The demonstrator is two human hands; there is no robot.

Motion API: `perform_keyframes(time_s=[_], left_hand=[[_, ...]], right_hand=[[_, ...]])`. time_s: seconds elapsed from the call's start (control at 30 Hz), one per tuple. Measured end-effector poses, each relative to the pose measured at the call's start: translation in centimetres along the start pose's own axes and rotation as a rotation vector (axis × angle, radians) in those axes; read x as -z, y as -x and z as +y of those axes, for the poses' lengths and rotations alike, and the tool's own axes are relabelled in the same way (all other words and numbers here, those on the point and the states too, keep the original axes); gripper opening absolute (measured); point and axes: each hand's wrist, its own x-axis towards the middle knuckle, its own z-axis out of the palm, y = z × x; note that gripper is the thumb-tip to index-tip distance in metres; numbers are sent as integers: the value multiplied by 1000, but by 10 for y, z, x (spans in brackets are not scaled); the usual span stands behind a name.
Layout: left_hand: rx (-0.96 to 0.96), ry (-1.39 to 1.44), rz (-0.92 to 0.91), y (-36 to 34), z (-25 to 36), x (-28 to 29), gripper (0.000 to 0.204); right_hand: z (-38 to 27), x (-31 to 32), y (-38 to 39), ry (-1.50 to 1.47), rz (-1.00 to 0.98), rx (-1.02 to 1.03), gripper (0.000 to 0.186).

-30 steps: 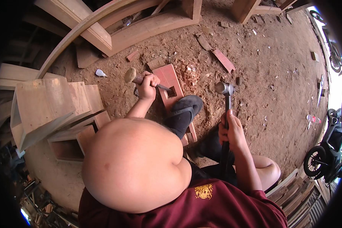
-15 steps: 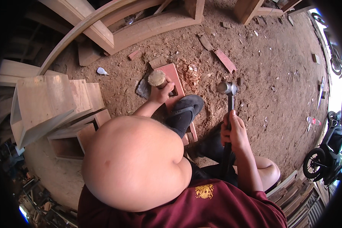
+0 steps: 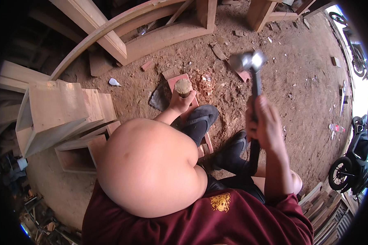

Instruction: The person sits on the ground and uses a hammer to strike a chisel, carving a small piece of wood placed on a red brick. The person repeatedly adjusts the chisel and strikes it to shape the wood.

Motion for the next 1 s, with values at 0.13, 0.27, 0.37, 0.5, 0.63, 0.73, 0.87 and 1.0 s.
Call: perform_keyframes(time_s=[0.13,0.27,0.37,0.5,0.63,0.73,0.87,1.0], left_hand=[[-163,-145,28,-1,3,0,12],[-102,-98,-23,-3,21,-8,12],[105,-20,-172,3,-5,-20,12],[-35,-81,-102,0,1,-28,16],[56,-122,-95,10,4,-5,14],[29,-39,-85,5,23,-13,13],[-56,25,-62,-5,28,-21,12],[91,-139,-177,13,1,0,10]], right_hand=[[-62,-13,17,-91,18,458,48],[-15,-25,-8,-51,-83,579,43],[78,-24,-58,930,-84,164,38],[48,-23,-50,438,-102,-13,37],[-45,-41,0,-21,-79,322,46],[-3,-35,-14,218,-59,676,48],[67,-29,-49,795,-59,128,48],[11,-38,-22,465,-1,197,48]])
